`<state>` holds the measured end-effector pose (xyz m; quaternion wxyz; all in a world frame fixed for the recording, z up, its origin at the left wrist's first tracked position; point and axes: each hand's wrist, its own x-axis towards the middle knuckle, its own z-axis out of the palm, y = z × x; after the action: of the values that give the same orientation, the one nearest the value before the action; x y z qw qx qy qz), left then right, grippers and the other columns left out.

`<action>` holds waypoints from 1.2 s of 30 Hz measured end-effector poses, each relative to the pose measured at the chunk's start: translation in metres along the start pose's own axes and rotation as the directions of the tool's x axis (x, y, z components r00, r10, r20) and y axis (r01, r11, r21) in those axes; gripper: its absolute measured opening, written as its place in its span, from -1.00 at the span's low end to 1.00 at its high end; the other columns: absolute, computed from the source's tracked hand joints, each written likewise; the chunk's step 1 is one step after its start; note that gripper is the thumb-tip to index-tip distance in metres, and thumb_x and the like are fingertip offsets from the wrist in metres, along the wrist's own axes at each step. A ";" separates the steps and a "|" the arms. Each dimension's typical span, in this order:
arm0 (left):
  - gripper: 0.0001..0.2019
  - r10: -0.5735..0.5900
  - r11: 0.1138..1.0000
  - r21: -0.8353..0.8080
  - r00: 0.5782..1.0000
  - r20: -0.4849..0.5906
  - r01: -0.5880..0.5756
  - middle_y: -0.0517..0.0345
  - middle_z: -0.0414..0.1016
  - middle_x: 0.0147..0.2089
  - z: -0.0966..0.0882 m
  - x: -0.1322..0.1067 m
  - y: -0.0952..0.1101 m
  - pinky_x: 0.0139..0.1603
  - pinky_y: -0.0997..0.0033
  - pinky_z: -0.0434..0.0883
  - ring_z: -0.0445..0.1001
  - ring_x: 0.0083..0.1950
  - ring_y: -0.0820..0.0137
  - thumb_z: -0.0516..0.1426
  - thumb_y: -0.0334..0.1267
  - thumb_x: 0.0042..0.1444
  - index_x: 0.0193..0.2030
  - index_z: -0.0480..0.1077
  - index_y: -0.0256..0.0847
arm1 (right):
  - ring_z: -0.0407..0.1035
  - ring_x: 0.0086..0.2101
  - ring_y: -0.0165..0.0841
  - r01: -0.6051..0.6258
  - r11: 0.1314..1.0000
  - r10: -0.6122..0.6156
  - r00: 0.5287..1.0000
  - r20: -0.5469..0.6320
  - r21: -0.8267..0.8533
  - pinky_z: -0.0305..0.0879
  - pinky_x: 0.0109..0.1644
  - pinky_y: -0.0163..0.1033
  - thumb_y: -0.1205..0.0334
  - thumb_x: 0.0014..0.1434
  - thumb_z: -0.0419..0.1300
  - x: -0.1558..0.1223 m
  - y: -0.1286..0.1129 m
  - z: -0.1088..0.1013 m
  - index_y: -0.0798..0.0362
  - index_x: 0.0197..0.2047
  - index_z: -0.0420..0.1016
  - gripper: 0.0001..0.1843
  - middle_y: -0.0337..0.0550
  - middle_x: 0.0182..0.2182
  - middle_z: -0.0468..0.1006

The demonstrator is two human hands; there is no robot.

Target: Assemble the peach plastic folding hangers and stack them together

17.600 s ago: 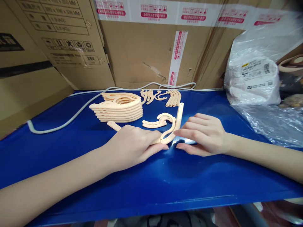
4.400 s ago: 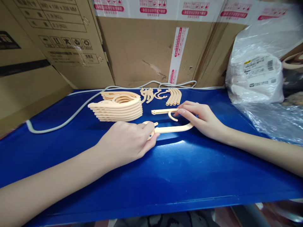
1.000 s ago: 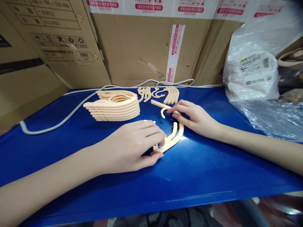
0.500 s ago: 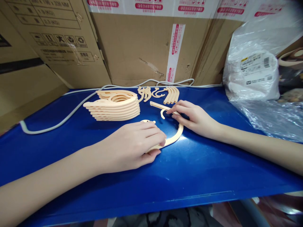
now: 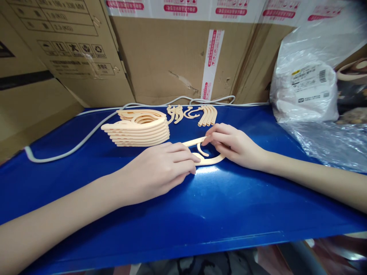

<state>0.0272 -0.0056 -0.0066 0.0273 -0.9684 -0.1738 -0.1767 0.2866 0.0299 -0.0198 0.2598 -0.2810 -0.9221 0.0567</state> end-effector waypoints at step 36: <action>-0.78 0.066 0.994 -0.088 0.998 -0.005 -0.066 0.12 0.55 0.02 -0.003 0.001 0.024 0.13 0.27 0.27 0.42 0.06 0.28 0.01 -0.39 0.32 -0.01 0.44 -0.28 | 0.41 -0.17 -0.31 0.108 0.993 -0.105 0.990 0.091 -0.036 0.31 -0.07 -0.18 0.27 0.34 0.03 0.015 -0.016 -0.004 0.12 -0.06 0.45 -0.78 -0.07 -0.18 0.54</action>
<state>0.0352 -0.0282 -0.0038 -0.0094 -0.9737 -0.1338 -0.1843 0.2705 0.0247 -0.0062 0.2155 -0.2337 -0.9474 0.0364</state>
